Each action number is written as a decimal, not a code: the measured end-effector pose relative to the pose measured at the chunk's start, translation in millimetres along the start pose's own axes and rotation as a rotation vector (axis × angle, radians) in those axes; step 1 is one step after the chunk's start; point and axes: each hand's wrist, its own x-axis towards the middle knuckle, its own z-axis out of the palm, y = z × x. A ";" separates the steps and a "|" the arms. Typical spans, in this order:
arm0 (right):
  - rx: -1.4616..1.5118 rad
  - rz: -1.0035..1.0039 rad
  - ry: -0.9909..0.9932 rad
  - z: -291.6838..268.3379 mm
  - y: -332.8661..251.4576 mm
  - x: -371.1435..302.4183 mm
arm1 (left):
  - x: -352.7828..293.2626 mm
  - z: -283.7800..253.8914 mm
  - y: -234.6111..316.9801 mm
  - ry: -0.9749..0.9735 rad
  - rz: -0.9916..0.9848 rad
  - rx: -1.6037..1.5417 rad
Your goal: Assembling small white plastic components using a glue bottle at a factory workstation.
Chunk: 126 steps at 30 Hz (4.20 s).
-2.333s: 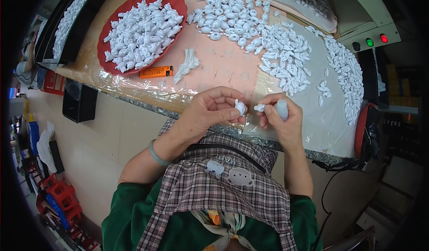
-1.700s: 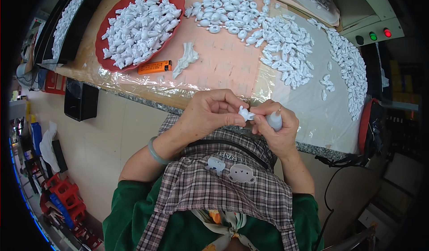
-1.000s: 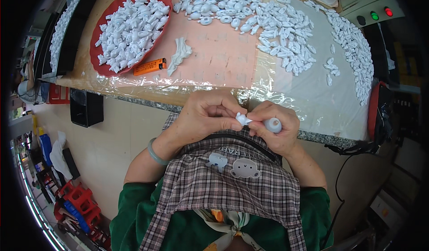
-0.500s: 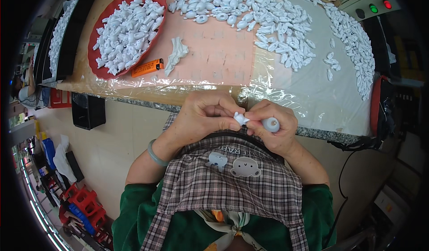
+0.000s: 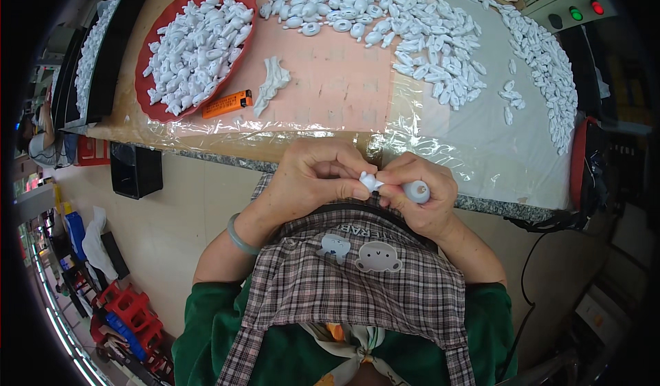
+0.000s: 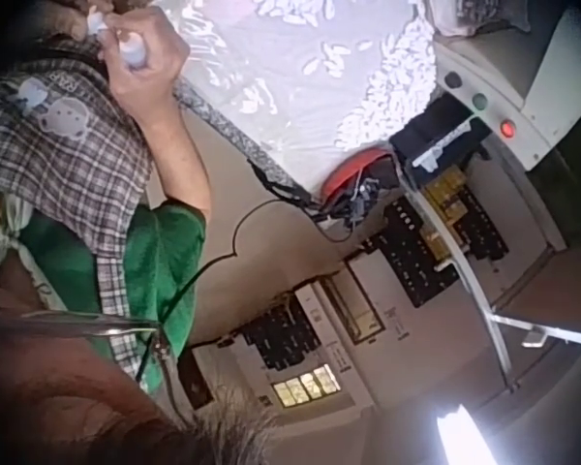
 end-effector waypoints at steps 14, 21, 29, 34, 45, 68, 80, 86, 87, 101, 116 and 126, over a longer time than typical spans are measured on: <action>-0.095 -0.015 -0.028 -5.3 2.3 9.3 | 2.2 -2.7 4.6 0.018 -0.008 0.064; -0.181 -0.002 -0.018 -10.6 -1.7 15.8 | -0.9 -14.2 9.2 0.069 0.089 0.158; -0.230 0.129 0.033 -12.8 -2.7 11.4 | -6.2 -22.3 24.8 0.142 -0.027 -0.274; -0.254 0.159 0.038 -11.8 -3.0 12.1 | -4.6 -32.7 16.4 0.080 -0.022 -0.538; -0.261 0.126 0.021 -12.1 -1.7 13.4 | -13.2 -79.9 79.2 0.618 0.401 0.403; -0.341 0.066 -0.017 -13.5 -1.5 14.8 | 99.8 -66.4 46.9 0.548 0.499 1.737; 0.191 0.219 0.153 -14.3 -3.7 11.2 | 57.1 -35.7 54.2 0.141 -0.047 0.075; 0.206 0.155 0.075 -29.8 -2.7 18.5 | 32.7 -22.1 41.2 0.083 -0.122 -0.378; 0.133 0.127 0.113 -31.2 -1.1 16.7 | 30.1 -18.8 43.1 0.088 -0.143 -0.405; 0.098 -0.045 0.396 -31.8 -19.9 22.3 | 17.8 -8.8 22.8 0.029 -0.231 -0.481; -0.317 -0.233 0.284 -33.0 -27.7 10.7 | 15.8 -12.2 17.1 -0.022 -0.259 -0.461; -0.350 -0.245 0.268 -31.8 -29.3 11.2 | 14.4 -12.5 16.9 0.005 -0.276 -0.484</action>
